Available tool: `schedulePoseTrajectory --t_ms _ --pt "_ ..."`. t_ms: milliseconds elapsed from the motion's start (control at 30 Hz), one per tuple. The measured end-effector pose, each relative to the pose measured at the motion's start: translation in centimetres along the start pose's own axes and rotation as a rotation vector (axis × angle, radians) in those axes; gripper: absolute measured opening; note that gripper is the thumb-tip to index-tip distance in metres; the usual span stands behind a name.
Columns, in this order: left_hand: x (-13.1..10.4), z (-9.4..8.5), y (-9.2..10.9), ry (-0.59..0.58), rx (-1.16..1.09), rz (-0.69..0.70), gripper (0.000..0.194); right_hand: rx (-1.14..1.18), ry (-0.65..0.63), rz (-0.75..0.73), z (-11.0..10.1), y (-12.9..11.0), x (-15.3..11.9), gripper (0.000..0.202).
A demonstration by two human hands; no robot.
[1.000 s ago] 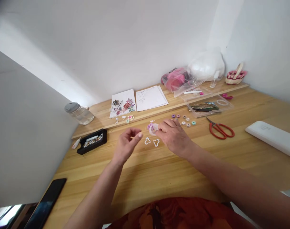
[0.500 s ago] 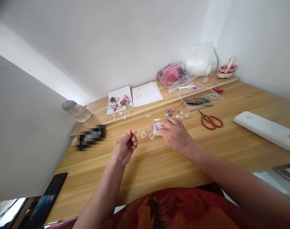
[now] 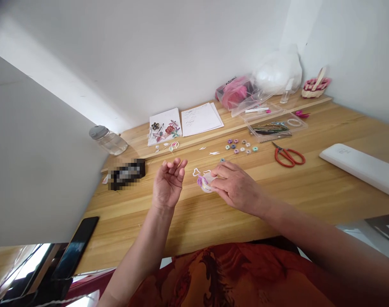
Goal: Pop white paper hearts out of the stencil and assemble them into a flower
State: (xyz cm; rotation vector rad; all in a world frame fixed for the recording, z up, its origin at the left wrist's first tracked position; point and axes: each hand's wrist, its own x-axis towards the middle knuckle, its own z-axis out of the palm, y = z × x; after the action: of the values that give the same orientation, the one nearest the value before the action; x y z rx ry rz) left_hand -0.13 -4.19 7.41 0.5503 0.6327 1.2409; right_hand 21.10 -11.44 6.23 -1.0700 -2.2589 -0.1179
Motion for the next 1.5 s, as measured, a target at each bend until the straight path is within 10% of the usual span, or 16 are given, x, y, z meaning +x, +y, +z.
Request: schedulePoseTrajectory --t_ms 800,1133,1500 --pt "-2.6 -1.7 -0.3 -0.248 0.51 0.116 0.052 0.265 0.137 0.002 -0.2 -1.6 -1.2 0.019" --pt "-4.3 -1.9 -0.4 -0.078 0.541 0.342 0.039 0.333 -0.013 0.028 -0.1 -2.7 -1.5 0.019" --pt "-6.9 -6.0 -2.8 0.118 0.531 0.199 0.031 0.098 -0.184 -0.027 1.6 -2.5 -3.2 0.022"
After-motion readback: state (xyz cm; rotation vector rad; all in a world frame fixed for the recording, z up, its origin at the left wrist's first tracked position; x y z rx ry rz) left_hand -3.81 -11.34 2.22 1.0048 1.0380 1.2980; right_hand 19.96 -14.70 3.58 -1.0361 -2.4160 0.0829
